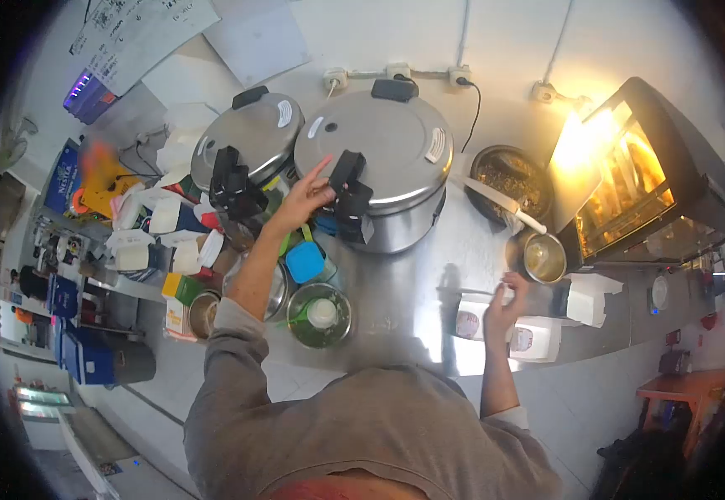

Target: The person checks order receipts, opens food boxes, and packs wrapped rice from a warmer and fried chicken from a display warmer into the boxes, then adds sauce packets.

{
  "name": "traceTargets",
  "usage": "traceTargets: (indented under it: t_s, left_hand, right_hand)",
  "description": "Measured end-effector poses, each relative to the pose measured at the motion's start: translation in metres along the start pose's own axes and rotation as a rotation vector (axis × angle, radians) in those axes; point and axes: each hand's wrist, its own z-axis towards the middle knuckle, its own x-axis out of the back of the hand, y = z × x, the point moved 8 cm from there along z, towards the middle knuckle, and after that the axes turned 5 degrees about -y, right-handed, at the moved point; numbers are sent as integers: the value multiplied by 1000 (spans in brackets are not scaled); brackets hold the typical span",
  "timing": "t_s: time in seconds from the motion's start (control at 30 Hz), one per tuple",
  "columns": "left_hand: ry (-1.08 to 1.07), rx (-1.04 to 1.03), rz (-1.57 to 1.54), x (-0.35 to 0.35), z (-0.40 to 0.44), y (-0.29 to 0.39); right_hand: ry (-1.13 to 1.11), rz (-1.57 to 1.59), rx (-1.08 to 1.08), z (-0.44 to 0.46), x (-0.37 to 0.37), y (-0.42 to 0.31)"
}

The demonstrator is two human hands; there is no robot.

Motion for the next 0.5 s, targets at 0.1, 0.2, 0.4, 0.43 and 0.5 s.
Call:
traceTargets:
  t_s: [0.1,0.2,0.4,0.43,0.5]
  left_hand:
    - [80,3,85,-1,3,27]
    - [122,6,-68,13,33,77]
    - [64,-413,713,20,152,236]
    - [65,-402,768,25,170,250]
    - [32,-366,774,37,201,270]
  right_hand:
    - [-100,-44,169,8,-56,-56]
    - [-167,-123,322,34,-94,-94]
    - [-777,-512,367,128,-271,-125]
    - [-1004,-614,235,136,-307,-111]
    - [-1255,-782,253,142,-369,-72]
